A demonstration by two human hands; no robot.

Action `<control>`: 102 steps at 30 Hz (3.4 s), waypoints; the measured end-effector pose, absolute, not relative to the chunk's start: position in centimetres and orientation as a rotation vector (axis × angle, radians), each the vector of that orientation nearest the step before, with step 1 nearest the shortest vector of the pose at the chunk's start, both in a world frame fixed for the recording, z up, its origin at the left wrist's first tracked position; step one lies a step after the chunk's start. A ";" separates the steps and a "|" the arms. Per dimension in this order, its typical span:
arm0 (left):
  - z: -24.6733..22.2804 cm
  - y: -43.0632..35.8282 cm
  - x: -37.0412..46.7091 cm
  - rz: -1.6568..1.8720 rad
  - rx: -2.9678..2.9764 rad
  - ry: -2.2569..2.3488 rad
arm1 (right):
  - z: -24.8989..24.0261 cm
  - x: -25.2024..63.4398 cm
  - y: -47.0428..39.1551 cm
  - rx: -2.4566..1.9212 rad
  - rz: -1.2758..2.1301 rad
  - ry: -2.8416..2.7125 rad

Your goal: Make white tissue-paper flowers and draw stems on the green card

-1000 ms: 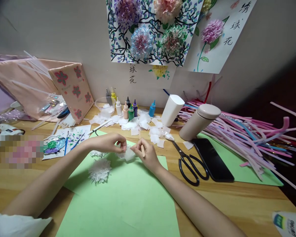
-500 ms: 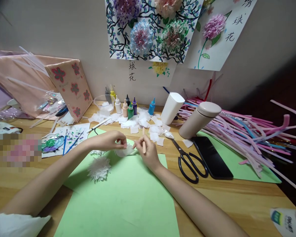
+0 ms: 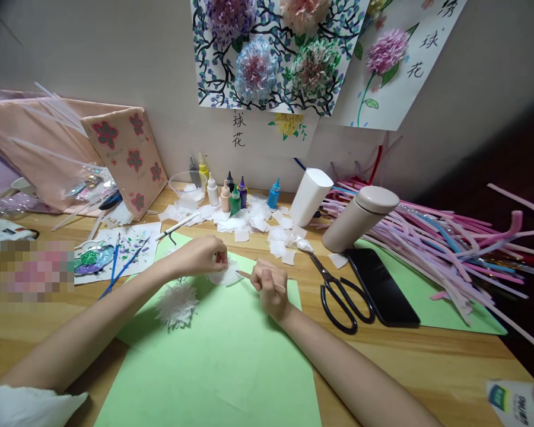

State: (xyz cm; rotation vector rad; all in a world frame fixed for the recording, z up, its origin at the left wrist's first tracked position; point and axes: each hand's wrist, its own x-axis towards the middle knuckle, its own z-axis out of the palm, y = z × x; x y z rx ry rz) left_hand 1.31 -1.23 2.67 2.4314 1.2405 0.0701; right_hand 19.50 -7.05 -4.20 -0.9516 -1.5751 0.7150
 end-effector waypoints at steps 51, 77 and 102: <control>3.2 0.3 -1.0 -0.257 2.477 1.521 | -4.3 18.7 -6.3 -1.021 0.904 -1.639; 3.6 0.2 -0.9 -0.257 2.479 1.450 | -4.4 18.7 -6.1 -1.130 1.019 -1.566; 0.1 4.1 -0.5 0.267 2.603 1.228 | -4.6 18.9 -5.8 -1.059 0.846 -1.430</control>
